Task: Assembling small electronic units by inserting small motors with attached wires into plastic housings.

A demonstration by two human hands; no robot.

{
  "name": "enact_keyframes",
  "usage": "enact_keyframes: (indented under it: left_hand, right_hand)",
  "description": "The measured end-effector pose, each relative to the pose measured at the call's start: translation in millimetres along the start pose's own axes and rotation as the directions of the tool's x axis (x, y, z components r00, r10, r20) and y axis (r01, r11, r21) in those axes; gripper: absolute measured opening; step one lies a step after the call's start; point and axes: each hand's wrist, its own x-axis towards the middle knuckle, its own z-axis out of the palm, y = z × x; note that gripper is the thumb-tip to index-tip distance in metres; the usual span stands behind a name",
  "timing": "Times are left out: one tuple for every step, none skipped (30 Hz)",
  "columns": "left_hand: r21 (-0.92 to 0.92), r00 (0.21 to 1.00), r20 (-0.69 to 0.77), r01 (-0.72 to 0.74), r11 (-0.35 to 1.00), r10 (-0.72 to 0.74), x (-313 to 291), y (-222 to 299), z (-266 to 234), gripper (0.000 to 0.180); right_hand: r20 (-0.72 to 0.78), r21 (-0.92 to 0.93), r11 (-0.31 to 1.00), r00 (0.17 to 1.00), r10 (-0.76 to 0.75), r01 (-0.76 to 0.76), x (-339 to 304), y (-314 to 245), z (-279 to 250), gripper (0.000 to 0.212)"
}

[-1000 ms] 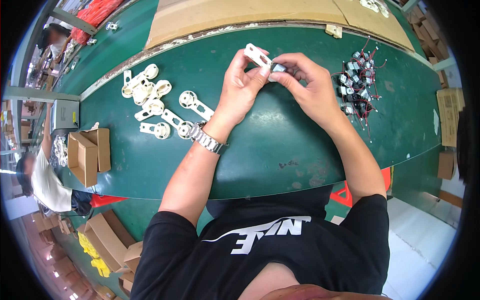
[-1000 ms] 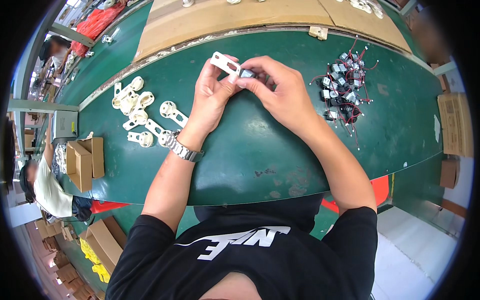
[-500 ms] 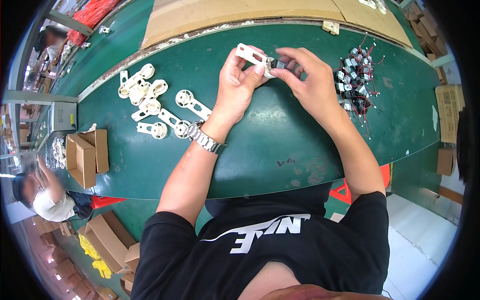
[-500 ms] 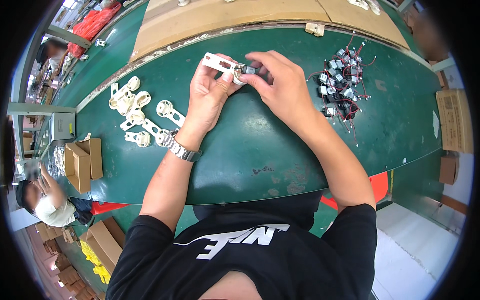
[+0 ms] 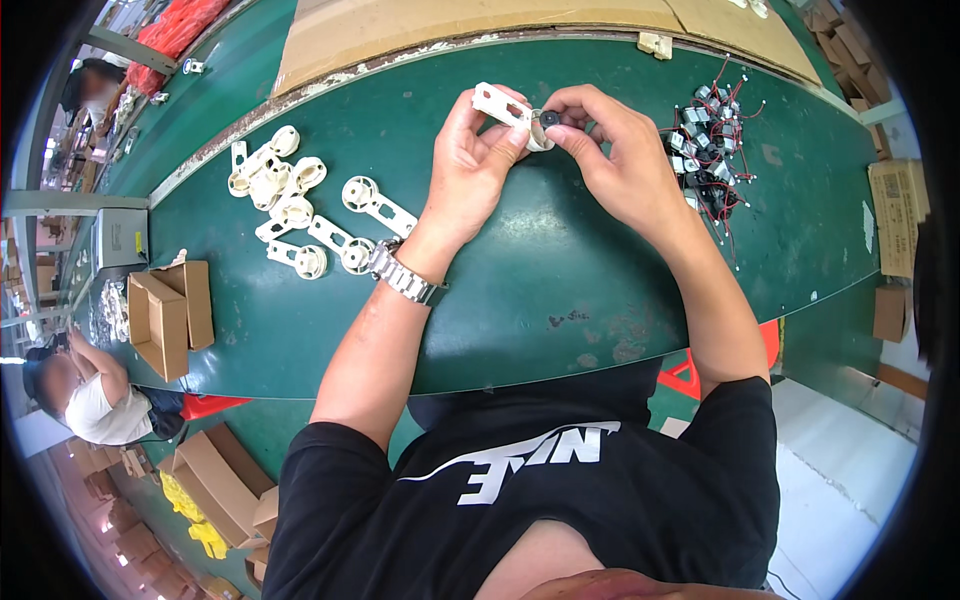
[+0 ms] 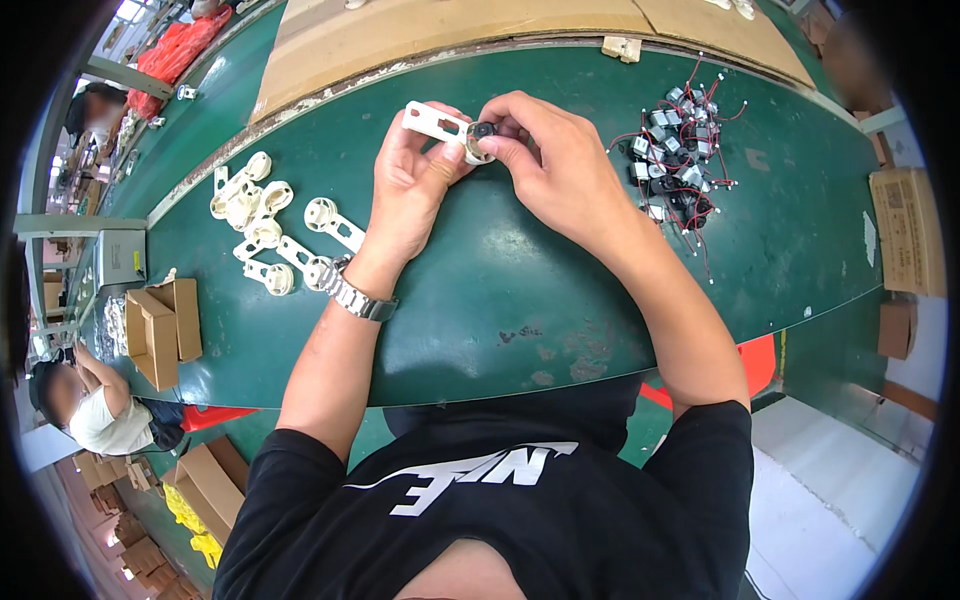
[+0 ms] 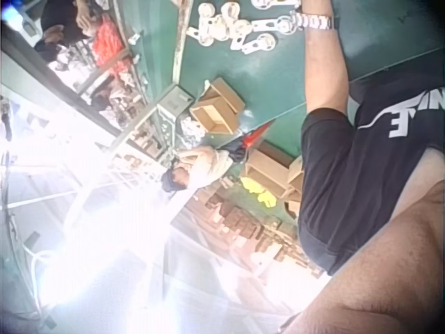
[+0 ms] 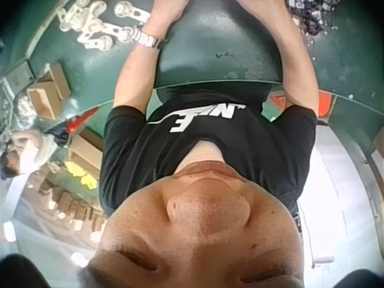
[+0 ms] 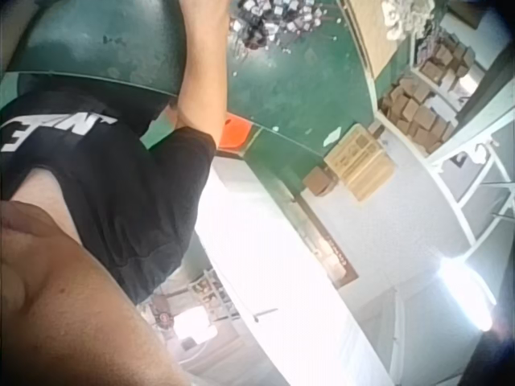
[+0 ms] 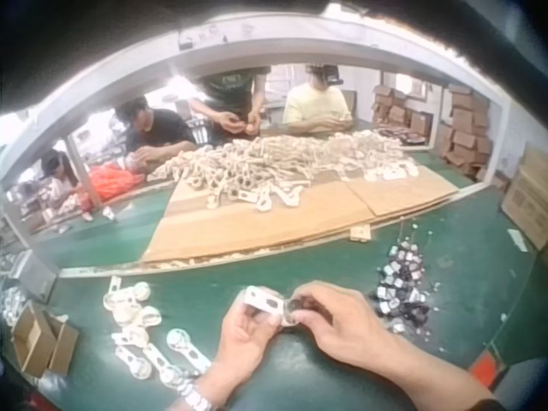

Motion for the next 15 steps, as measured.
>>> enact_keyframes:
  left_hand:
    - [-0.001, 1.0, -0.001, 0.001, 1.0, -0.001, 0, 0, 0, 0.025]
    - [0.003, 1.0, 0.003, -0.002, 1.0, 0.002, 0, 0, -1, 0.026]
    - [0.006, 1.0, 0.006, -0.005, 1.0, 0.005, -1, -1, -2, 0.027]
    - [0.006, 1.0, 0.004, -0.005, 1.0, 0.005, -1, -1, -3, 0.027]
    - [-0.003, 1.0, 0.015, 0.006, 1.0, -0.006, 0, -1, -5, 0.03]
    - [-0.012, 1.0, 0.026, 0.017, 1.0, -0.016, 0, -1, -5, 0.032]
    - [-0.013, 1.0, 0.025, 0.018, 1.0, -0.017, 0, -1, -6, 0.032]
    - [-0.071, 0.999, 0.034, 0.038, 0.997, -0.036, -1, 1, -4, 0.033]
    - [-0.128, 0.998, 0.045, 0.059, 0.99, -0.054, -1, 2, -4, 0.034]
    - [-0.128, 0.997, 0.046, 0.059, 0.99, -0.054, -2, 3, -4, 0.034]
    - [-0.18, 0.996, 0.053, 0.077, 0.981, -0.068, -2, 3, -5, 0.036]
    - [-0.232, 0.995, 0.061, 0.094, 0.968, -0.082, -2, 3, -6, 0.037]
    - [-0.233, 0.995, 0.062, 0.095, 0.968, -0.083, -2, 3, -6, 0.037]
    - [-0.263, 0.994, 0.066, 0.105, 0.959, -0.09, -2, 4, -6, 0.038]
    - [-0.294, 0.993, 0.07, 0.114, 0.949, -0.097, -2, 4, -6, 0.039]
  right_hand:
    - [-0.001, 0.027, 1.0, 1.0, 0.015, -0.015, -1, 2, 2, 0.019]
    - [0.0, 0.054, 0.998, 1.0, 0.028, -0.028, -1, 2, 4, 0.018]
    - [0.002, 0.055, 0.998, 1.0, 0.028, -0.028, -1, 1, 6, 0.018]
    - [-0.006, 0.057, 0.998, 1.0, 0.026, -0.026, -1, -1, 7, 0.018]
    - [-0.016, 0.058, 0.998, 1.0, 0.025, -0.024, -2, -2, 8, 0.018]
    - [-0.014, 0.058, 0.998, 1.0, 0.026, -0.025, -2, -2, 10, 0.018]
    - [-0.022, 0.148, 0.987, 0.997, 0.07, -0.066, -2, 0, 12, 0.017]
    - [-0.029, 0.238, 0.966, 0.993, 0.112, -0.102, -3, 1, 14, 0.016]
    - [-0.03, 0.238, 0.966, 0.993, 0.112, -0.102, -4, 4, 16, 0.016]
    - [-0.03, 0.321, 0.939, 0.99, 0.137, -0.121, -4, 7, 18, 0.016]
    - [-0.027, 0.402, 0.905, 0.986, 0.165, -0.141, -5, 11, 21, 0.015]
    - [-0.027, 0.401, 0.905, 0.986, 0.167, -0.142, -6, 14, 24, 0.015]
    - [-0.028, 0.463, 0.869, 0.977, 0.212, -0.175, -6, 16, 26, 0.015]
    - [-0.025, 0.524, 0.827, 0.966, 0.256, -0.205, -7, 19, 29, 0.014]
    - [-0.024, 0.525, 0.826, 0.966, 0.256, -0.206, -7, 22, 32, 0.014]
